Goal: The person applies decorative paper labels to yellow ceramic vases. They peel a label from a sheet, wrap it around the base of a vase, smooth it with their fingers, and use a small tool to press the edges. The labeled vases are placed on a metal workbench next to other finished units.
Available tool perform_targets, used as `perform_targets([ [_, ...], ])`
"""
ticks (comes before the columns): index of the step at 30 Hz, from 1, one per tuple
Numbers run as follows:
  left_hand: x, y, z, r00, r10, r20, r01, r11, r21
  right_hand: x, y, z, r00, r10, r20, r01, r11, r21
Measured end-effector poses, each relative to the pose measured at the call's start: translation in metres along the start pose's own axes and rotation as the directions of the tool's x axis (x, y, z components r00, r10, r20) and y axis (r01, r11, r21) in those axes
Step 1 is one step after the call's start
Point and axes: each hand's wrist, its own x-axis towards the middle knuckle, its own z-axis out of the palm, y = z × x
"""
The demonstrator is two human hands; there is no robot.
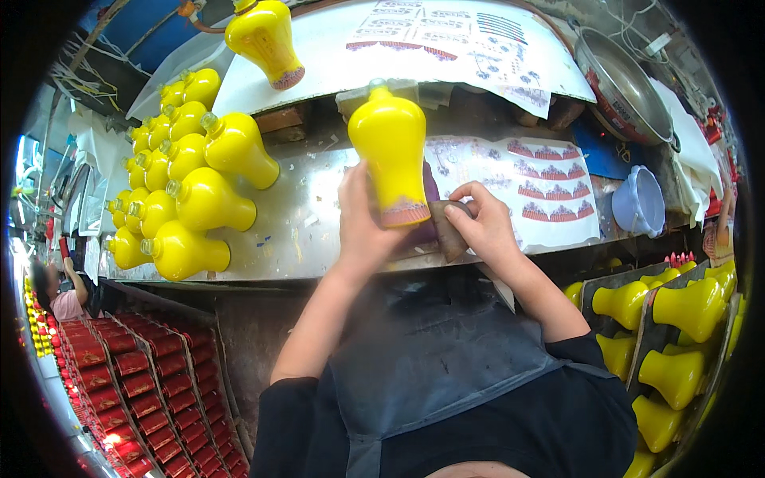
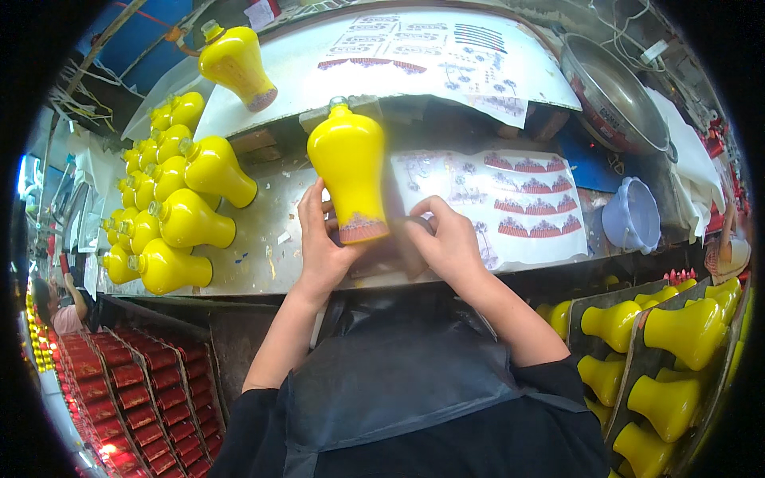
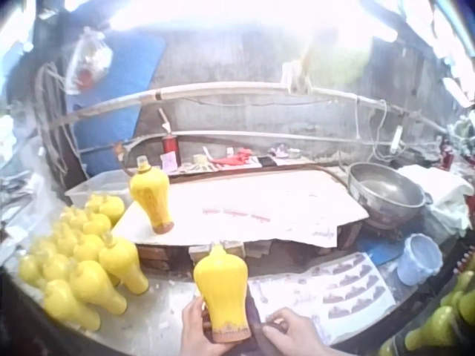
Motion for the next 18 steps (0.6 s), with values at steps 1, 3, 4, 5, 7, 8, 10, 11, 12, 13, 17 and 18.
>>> perform_targets([
  [1,0.000,0.001,-0.001,1.000,0.005,0.003,-0.005,1.000,-0.002,0.002,0.002,-0.001,0.995,0.097,0.004,-0.097,0.995,0.030],
  [3,0.001,0.002,-0.002,1.000,0.014,0.010,-0.014,1.000,-0.007,0.003,0.004,-0.002,0.998,-0.036,-0.060,0.050,0.965,0.257],
  [4,0.000,0.002,-0.002,1.000,0.011,0.010,-0.011,1.000,0.010,0.003,0.004,-0.002,0.994,-0.069,-0.089,0.094,0.942,0.323],
  [5,-0.002,0.002,-0.002,1.000,0.008,0.010,-0.009,1.000,0.028,0.004,0.004,-0.001,0.984,-0.141,-0.112,0.174,0.905,0.388],
  [7,-0.003,0.000,-0.001,1.000,0.013,0.005,-0.014,0.999,0.048,0.009,0.003,0.000,0.990,-0.136,-0.041,0.142,0.951,0.275],
  [8,-0.003,-0.001,0.000,1.000,0.019,0.007,-0.019,0.999,0.035,0.013,0.004,0.001,0.990,-0.138,-0.020,0.139,0.965,0.223],
  [10,-0.005,-0.004,-0.004,0.999,0.029,0.042,-0.030,0.999,0.023,0.025,0.007,0.004,0.984,-0.161,-0.080,0.165,0.986,0.039],
  [11,-0.005,-0.004,-0.008,0.994,0.097,0.057,-0.098,0.995,0.020,0.030,0.009,0.002,0.981,-0.143,-0.130,0.144,0.990,-0.002],
  [12,-0.003,-0.005,-0.011,0.990,0.129,0.056,-0.130,0.991,0.025,0.036,0.011,0.001,0.976,-0.138,-0.171,0.144,0.989,0.021],
  [13,-0.001,-0.004,-0.013,0.986,0.156,0.052,-0.158,0.987,0.034,0.040,0.013,-0.003,0.977,-0.049,-0.208,0.056,0.998,0.029],
  [17,0.019,0.000,-0.017,0.999,-0.044,0.002,0.043,0.964,-0.263,0.056,0.009,-0.020,0.991,-0.085,-0.101,0.124,0.865,0.486],
  [18,0.027,0.000,-0.018,0.995,-0.093,0.020,0.095,0.956,-0.277,0.060,0.005,-0.024,0.998,-0.013,-0.058,0.041,0.855,0.517],
])
